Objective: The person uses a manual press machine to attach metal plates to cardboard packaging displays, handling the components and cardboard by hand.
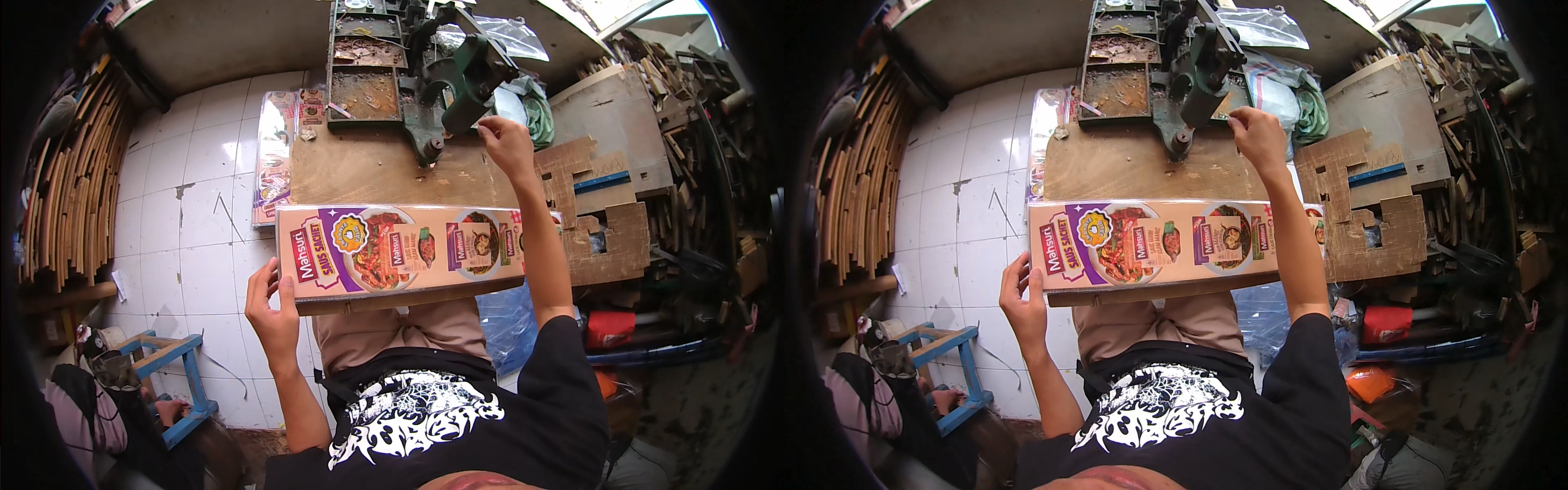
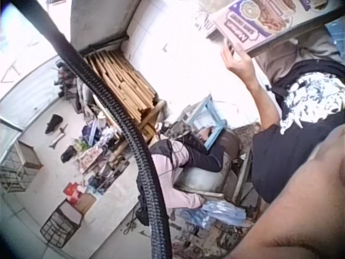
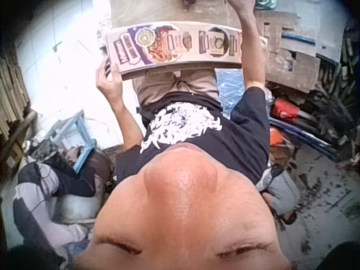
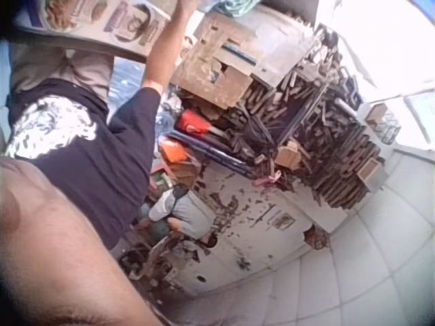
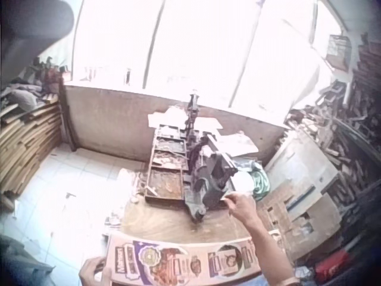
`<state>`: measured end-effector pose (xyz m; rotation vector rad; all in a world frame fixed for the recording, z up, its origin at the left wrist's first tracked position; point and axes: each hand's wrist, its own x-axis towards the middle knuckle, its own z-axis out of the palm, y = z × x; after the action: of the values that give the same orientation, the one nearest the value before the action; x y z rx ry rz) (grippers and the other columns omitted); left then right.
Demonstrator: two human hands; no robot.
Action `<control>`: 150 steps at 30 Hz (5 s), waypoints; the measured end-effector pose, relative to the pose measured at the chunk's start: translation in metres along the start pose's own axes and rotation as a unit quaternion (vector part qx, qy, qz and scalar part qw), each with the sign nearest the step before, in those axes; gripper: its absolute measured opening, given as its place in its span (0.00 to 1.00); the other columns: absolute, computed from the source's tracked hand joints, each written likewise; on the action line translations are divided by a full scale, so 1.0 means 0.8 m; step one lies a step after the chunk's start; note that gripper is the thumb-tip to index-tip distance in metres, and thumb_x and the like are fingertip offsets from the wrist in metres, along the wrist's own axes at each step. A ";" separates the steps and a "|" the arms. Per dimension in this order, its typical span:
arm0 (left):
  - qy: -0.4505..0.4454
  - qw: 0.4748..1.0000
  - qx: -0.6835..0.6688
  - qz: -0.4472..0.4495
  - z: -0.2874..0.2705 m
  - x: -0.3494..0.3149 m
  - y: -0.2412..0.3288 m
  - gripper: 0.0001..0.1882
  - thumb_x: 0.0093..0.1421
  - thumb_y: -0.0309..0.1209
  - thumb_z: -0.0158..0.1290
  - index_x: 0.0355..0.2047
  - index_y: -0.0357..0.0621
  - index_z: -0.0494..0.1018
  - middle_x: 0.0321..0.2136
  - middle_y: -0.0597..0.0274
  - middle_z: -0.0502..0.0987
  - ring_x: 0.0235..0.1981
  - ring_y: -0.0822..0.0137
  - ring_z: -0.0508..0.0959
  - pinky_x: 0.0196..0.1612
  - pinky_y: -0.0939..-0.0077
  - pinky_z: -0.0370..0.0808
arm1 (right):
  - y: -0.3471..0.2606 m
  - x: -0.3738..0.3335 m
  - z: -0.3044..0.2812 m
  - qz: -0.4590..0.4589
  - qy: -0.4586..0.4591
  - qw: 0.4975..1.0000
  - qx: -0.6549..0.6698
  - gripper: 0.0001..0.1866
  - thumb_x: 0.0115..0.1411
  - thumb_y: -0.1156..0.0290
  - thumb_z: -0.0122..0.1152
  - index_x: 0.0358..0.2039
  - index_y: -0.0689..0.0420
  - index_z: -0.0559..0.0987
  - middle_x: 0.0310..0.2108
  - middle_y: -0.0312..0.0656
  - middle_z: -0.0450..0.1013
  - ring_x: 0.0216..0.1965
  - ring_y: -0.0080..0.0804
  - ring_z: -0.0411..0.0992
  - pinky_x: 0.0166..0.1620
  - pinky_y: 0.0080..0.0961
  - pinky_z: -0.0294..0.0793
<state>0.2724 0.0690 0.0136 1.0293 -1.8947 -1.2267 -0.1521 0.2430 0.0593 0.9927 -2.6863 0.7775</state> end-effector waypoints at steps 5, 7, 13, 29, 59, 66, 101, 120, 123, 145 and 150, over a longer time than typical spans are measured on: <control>-0.007 1.000 0.013 -0.009 -0.001 -0.001 -0.006 0.15 0.61 0.25 0.54 0.49 0.34 0.75 0.44 0.53 0.77 0.41 0.63 0.79 0.45 0.69 0.77 | -0.011 0.053 0.028 0.000 -0.093 0.981 -0.168 0.08 0.52 0.71 0.60 0.30 0.59 0.82 0.30 0.53 0.78 0.35 0.55 0.77 0.40 0.44 0.76; -0.008 1.000 0.013 -0.009 -0.001 0.000 -0.006 0.15 0.62 0.26 0.54 0.49 0.34 0.74 0.44 0.55 0.77 0.41 0.65 0.78 0.46 0.71 0.77 | 0.004 0.065 0.039 -0.057 -0.085 0.985 -0.142 0.08 0.51 0.73 0.58 0.30 0.60 0.82 0.30 0.54 0.78 0.36 0.56 0.76 0.40 0.47 0.76; 0.007 1.000 0.014 -0.016 0.004 -0.006 -0.012 0.16 0.64 0.27 0.52 0.51 0.34 0.74 0.44 0.57 0.76 0.40 0.69 0.77 0.45 0.74 0.75 | 0.033 0.082 0.048 -0.178 -0.119 0.975 -0.061 0.08 0.50 0.78 0.55 0.32 0.61 0.79 0.32 0.56 0.77 0.38 0.59 0.75 0.42 0.51 0.73; 0.042 0.999 0.012 -0.008 0.018 -0.010 -0.019 0.15 0.65 0.27 0.50 0.50 0.33 0.74 0.44 0.55 0.77 0.39 0.67 0.78 0.43 0.73 0.76 | 0.032 0.030 0.036 -0.047 -0.132 0.930 0.339 0.08 0.57 0.73 0.63 0.36 0.63 0.81 0.29 0.36 0.79 0.31 0.17 0.73 0.37 0.18 0.73; 0.060 0.998 0.025 -0.012 0.022 -0.013 -0.012 0.16 0.65 0.28 0.50 0.50 0.32 0.74 0.40 0.57 0.78 0.38 0.69 0.78 0.43 0.75 0.75 | 0.021 0.014 0.014 0.064 -0.179 0.847 0.497 0.11 0.64 0.70 0.60 0.42 0.63 0.80 0.32 0.34 0.77 0.31 0.17 0.71 0.37 0.15 0.71; 0.059 0.998 0.008 -0.015 0.022 -0.012 -0.014 0.16 0.65 0.29 0.50 0.50 0.32 0.74 0.41 0.56 0.78 0.39 0.69 0.78 0.42 0.75 0.75 | -0.015 -0.017 0.054 0.022 -0.217 0.887 0.408 0.09 0.65 0.69 0.60 0.36 0.63 0.80 0.25 0.28 0.71 0.27 0.13 0.65 0.33 0.15 0.66; 0.048 0.979 0.188 0.057 0.030 0.014 0.036 0.14 0.62 0.24 0.52 0.47 0.31 0.76 0.39 0.50 0.78 0.39 0.58 0.80 0.44 0.67 0.76 | 0.184 -0.237 -0.115 0.167 0.218 0.961 0.043 0.16 0.65 0.66 0.54 0.43 0.65 0.80 0.26 0.40 0.75 0.24 0.26 0.71 0.29 0.26 0.71; 0.104 0.980 0.165 0.026 0.036 0.029 0.011 0.11 0.63 0.30 0.53 0.41 0.34 0.74 0.37 0.57 0.76 0.42 0.61 0.74 0.52 0.65 0.68 | 0.201 -0.287 -0.113 0.285 0.176 0.881 0.335 0.14 0.64 0.70 0.59 0.45 0.67 0.80 0.33 0.39 0.80 0.33 0.18 0.75 0.40 0.16 0.73; 0.056 0.994 -0.094 0.007 0.022 0.021 0.027 0.13 0.66 0.26 0.49 0.49 0.32 0.67 0.41 0.56 0.76 0.43 0.69 0.75 0.51 0.73 0.70 | 0.208 -0.307 -0.151 0.250 0.243 0.824 0.448 0.12 0.67 0.67 0.56 0.37 0.64 0.79 0.27 0.33 0.75 0.28 0.14 0.70 0.33 0.12 0.68; -0.107 0.840 -0.526 -0.073 0.102 -0.003 0.130 0.24 0.49 0.20 0.44 0.48 0.48 0.61 0.44 0.50 0.67 0.47 0.52 0.74 0.51 0.57 0.77 | 0.154 -0.337 -0.213 0.284 -0.070 0.828 0.478 0.19 0.70 0.61 0.49 0.33 0.63 0.79 0.21 0.31 0.63 0.24 0.18 0.60 0.31 0.17 0.60; -0.124 0.831 -0.534 -0.093 0.149 -0.022 0.124 0.25 0.46 0.18 0.45 0.47 0.45 0.61 0.43 0.51 0.68 0.48 0.52 0.73 0.53 0.61 0.74 | 0.082 -0.300 -0.169 0.125 -0.136 0.925 0.331 0.17 0.68 0.63 0.52 0.40 0.65 0.81 0.26 0.34 0.72 0.27 0.21 0.66 0.33 0.19 0.66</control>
<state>0.1555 0.1599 0.0619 0.4199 -0.9192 -2.2149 -0.0133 0.4900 0.0675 0.9286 -2.8681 1.8068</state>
